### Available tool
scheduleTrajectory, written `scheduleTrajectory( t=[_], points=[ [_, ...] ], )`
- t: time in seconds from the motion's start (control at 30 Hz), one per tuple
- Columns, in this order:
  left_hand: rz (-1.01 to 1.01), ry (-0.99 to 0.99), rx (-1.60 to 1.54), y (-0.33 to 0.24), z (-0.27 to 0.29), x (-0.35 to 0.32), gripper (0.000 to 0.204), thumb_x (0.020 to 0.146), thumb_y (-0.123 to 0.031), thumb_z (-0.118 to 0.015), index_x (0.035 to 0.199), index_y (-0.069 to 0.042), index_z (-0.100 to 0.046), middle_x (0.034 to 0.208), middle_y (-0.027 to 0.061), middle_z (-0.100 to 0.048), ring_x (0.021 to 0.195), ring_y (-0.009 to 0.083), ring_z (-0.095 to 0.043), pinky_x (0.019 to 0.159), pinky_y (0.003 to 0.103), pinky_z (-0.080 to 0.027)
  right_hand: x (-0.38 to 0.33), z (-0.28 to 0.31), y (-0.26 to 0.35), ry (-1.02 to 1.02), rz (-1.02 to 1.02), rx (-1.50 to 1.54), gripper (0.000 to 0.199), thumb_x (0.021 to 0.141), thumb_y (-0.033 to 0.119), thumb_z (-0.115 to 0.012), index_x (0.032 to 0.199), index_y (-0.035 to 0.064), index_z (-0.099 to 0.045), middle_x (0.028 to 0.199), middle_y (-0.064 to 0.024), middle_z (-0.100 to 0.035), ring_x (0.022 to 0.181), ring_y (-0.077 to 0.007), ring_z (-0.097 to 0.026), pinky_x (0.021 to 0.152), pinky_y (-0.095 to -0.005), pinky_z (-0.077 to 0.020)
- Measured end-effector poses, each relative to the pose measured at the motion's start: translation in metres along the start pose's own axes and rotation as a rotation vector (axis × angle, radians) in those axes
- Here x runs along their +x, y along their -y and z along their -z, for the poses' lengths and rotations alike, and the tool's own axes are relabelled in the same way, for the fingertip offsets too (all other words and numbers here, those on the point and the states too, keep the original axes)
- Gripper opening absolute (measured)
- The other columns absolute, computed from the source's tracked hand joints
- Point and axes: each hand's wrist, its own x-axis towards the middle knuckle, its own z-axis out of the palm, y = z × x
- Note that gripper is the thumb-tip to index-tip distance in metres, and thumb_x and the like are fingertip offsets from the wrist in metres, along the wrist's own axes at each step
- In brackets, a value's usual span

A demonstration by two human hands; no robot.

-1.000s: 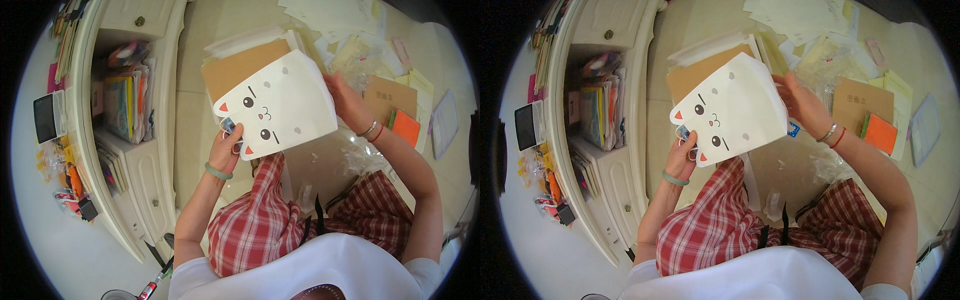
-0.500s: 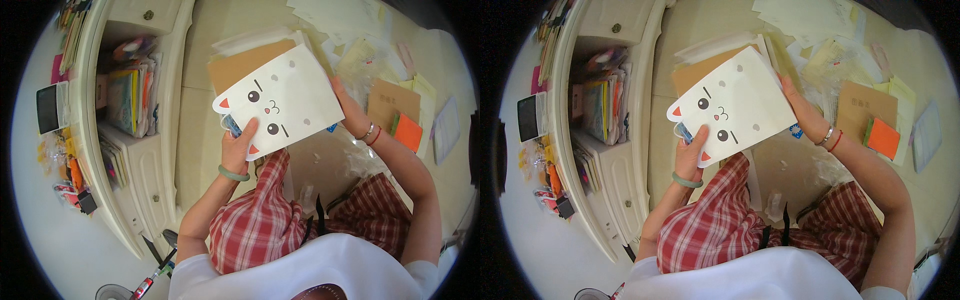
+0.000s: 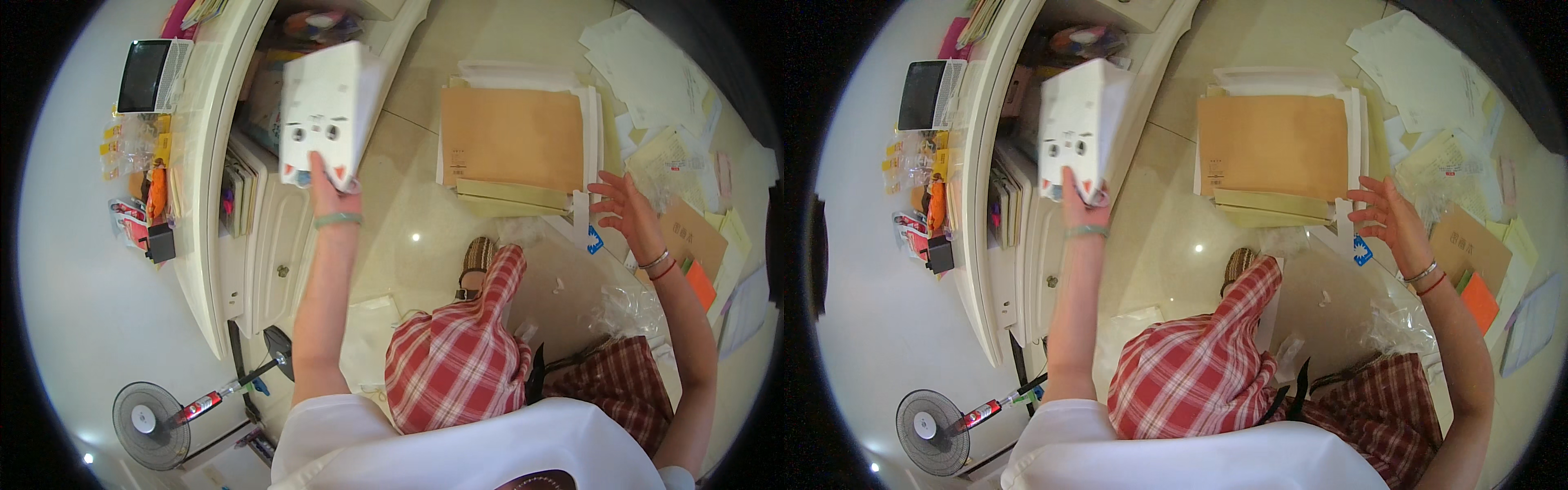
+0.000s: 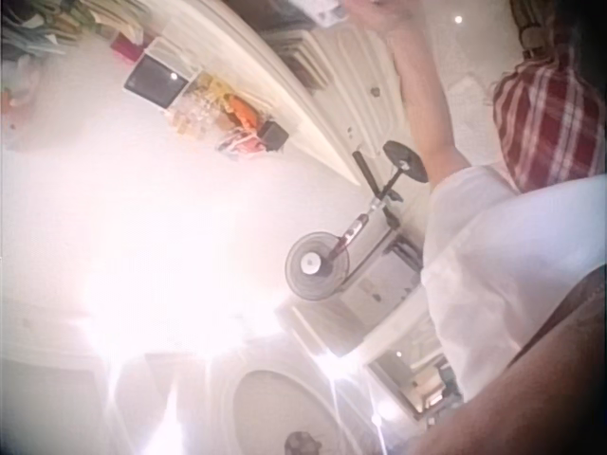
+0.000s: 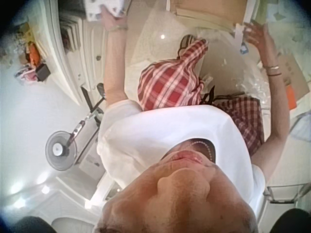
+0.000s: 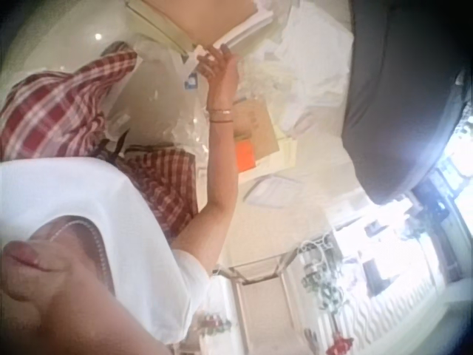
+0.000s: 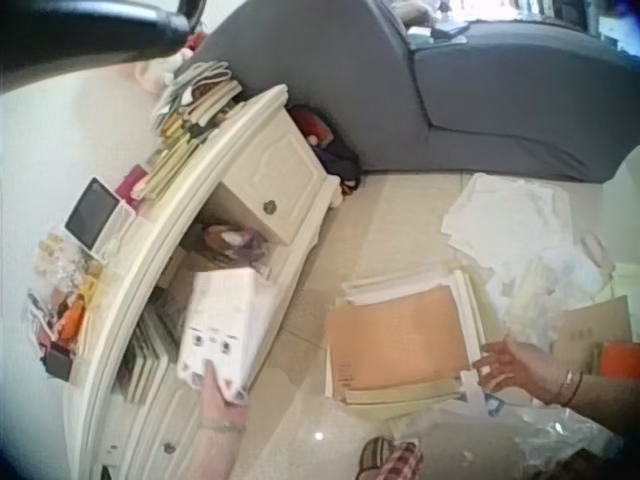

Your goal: The person sits on the floor and organizes various stationery items, including notebooks, sticky notes, and a cat-shaped pouch, into a plastic storage box. They sort through papers and folders, placing selected items into the container before moving it to a shelf.

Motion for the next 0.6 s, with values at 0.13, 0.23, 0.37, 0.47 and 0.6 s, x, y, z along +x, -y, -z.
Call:
scheduleTrajectory(
  t=[0.13, 0.23, 0.37, 0.47, 0.6],
  points=[
    [-0.055, -0.228, -0.177, -0.042, 0.009, 0.084, 0.042, 0.089, -0.032, -0.055, 0.121, -0.005, -0.048, 0.111, 0.006, -0.056, 0.098, 0.0191, -0.056, 0.078, 0.033, -0.05, 0.001, -0.001, -0.003, 0.005, -0.007, 0.009, 0.062, 0.093, 0.053, -0.037, 0.128, 0.0016, -0.044, 0.11, -0.009, -0.061, 0.085, -0.0146, -0.059, 0.072, -0.028, -0.0471],
    [-0.037, -0.316, -0.347, -0.061, -0.007, 0.124, 0.043, 0.095, -0.029, -0.041, 0.13, -0.003, -0.039, 0.125, 0.0128, -0.046, 0.107, 0.0285, -0.052, 0.092, 0.043, -0.047, 0.001, 0.001, -0.002, 0.001, -0.012, 0.008, 0.059, 0.093, 0.051, -0.039, 0.125, 0.0015, -0.046, 0.105, -0.0085, -0.062, 0.081, -0.0137, -0.059, 0.07, -0.0274, -0.0473],
    [-0.157, -0.401, -0.333, -0.082, 0.019, 0.191, 0.046, 0.095, -0.036, -0.037, 0.127, -0.004, -0.043, 0.128, 0.0124, -0.048, 0.11, 0.0277, -0.053, 0.09, 0.049, -0.047, 0.002, -0.003, -0.003, 0.021, -0.018, 0.0, 0.055, 0.094, 0.048, -0.041, 0.122, 0.0019, -0.049, 0.1, -0.0079, -0.063, 0.077, -0.0126, -0.059, 0.069, -0.0262, -0.0475],
    [-0.182, -0.396, -0.301, -0.069, -0.001, 0.213, 0.045, 0.095, -0.034, -0.036, 0.128, -0.004, -0.043, 0.129, 0.0126, -0.048, 0.111, 0.0282, -0.051, 0.091, 0.049, -0.047, 0.004, 0.003, -0.007, 0.005, -0.015, 0.002, 0.052, 0.094, 0.046, -0.042, 0.12, 0.0024, -0.05, 0.098, -0.0077, -0.063, 0.075, -0.0121, -0.059, 0.067, -0.0251, -0.0476],
    [-0.181, -0.353, -0.261, -0.059, -0.039, 0.209, 0.044, 0.095, -0.032, -0.036, 0.128, -0.003, -0.042, 0.13, 0.0129, -0.047, 0.113, 0.029, -0.05, 0.092, 0.049, -0.046, 0.004, 0.005, -0.009, -0.017, -0.043, -0.006, 0.048, 0.094, 0.044, -0.044, 0.117, 0.0025, -0.052, 0.096, -0.0072, -0.063, 0.074, -0.0115, -0.059, 0.066, -0.0244, -0.0476]
  ],
)
